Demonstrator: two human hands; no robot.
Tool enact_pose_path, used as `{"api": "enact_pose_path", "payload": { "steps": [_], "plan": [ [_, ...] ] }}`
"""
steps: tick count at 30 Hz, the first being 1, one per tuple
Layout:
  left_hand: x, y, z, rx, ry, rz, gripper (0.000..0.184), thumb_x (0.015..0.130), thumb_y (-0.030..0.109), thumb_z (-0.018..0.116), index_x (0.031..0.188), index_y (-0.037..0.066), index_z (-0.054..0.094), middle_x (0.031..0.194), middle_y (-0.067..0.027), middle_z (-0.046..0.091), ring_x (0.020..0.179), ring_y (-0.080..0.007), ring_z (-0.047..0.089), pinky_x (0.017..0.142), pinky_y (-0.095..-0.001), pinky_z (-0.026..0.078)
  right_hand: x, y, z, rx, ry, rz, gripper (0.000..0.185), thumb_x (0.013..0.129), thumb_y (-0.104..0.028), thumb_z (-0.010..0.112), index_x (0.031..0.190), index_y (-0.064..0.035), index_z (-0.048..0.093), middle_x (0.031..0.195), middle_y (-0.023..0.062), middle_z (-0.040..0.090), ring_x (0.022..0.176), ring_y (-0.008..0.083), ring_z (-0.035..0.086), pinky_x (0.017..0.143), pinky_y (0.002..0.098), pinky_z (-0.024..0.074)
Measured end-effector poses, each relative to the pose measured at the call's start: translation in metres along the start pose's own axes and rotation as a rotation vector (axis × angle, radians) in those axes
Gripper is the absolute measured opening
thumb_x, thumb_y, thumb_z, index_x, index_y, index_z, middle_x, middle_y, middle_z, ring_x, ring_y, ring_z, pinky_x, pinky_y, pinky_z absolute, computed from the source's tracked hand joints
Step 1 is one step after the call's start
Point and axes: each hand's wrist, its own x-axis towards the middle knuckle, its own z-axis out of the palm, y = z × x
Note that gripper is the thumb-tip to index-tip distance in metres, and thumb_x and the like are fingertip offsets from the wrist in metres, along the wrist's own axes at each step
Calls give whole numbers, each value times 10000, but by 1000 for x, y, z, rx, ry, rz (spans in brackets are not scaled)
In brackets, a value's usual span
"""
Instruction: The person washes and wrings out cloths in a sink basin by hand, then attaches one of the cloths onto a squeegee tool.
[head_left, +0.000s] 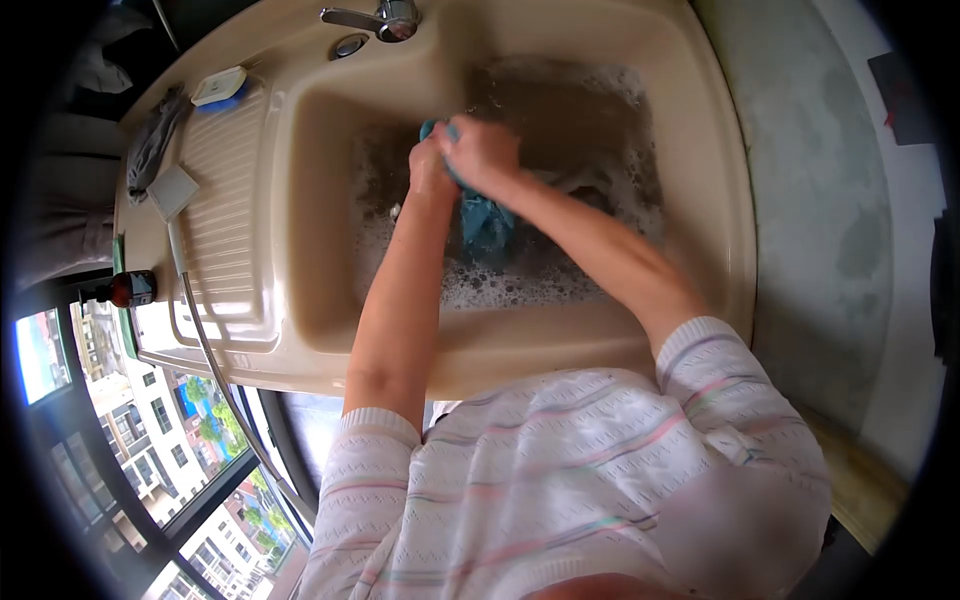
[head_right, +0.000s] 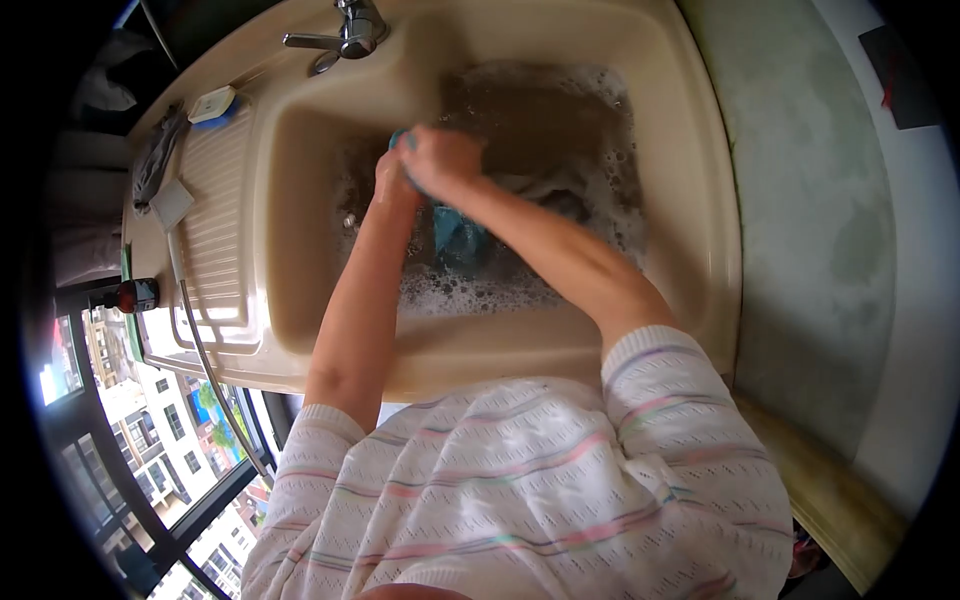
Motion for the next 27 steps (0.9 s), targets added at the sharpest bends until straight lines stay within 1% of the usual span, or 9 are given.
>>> {"api": "enact_pose_path", "payload": {
  "steps": [3,7,10,15,16,18,21,24,27],
  "plan": [
    [30,-8,-73,-220,-657,-82,269,880,273,454,1034,65,528,931,-94,574,864,-220,532,759,-385,444,-27,-17,4,122,6,-176,262,755,-332,558,754,-75,605,723,144,601,668,353,576,600,435,455],
    [-20,-7,49,365,363,3,260,887,250,449,972,19,531,901,-95,601,846,-245,571,798,-385,458,26,77,24,180,-84,126,391,750,-419,577,792,-34,625,756,189,600,713,365,579,626,406,454],
    [-3,5,18,133,240,-35,266,881,243,465,965,-1,530,954,-128,592,875,-263,568,817,-402,449,44,123,-4,65,-329,270,561,718,-537,570,975,-40,614,970,192,596,920,325,570,780,368,454],
    [31,-2,-69,360,396,-76,413,844,231,521,1144,-45,459,1174,-146,486,1021,-301,486,843,-424,407,42,177,-1,219,-64,370,517,742,-470,585,1081,-80,564,1062,147,579,992,306,546,860,348,429],
    [27,-3,-59,398,363,-125,418,842,230,524,1158,-35,453,1195,-147,469,1039,-299,473,853,-425,397,30,157,9,87,25,171,472,749,-436,591,1053,-76,581,1023,141,597,964,293,562,834,362,437],
    [7,-2,-33,482,309,-224,433,838,226,530,1187,-13,442,1237,-150,434,1075,-296,446,873,-427,377,17,112,0,86,-421,59,439,750,-410,600,1019,-63,596,957,137,617,895,269,589,782,363,451],
    [25,8,-63,329,435,-94,321,843,253,519,1068,23,519,1038,-123,574,930,-287,545,804,-483,422,22,124,-14,190,-454,189,419,745,-389,615,991,-49,604,881,144,626,825,239,600,731,351,459],
    [14,14,-50,401,614,-51,415,845,287,517,1148,4,482,1218,-124,455,1059,-291,450,879,-402,367,40,166,-26,703,-280,441,410,728,-344,653,1002,-44,605,917,129,624,822,213,596,733,322,464],
    [-12,9,0,393,593,-164,416,864,335,473,1101,-6,507,1174,-122,479,1027,-272,464,863,-374,385,25,123,19,361,-180,242,372,704,-284,672,998,-64,614,954,127,624,845,202,598,743,322,467]
  ]
}}
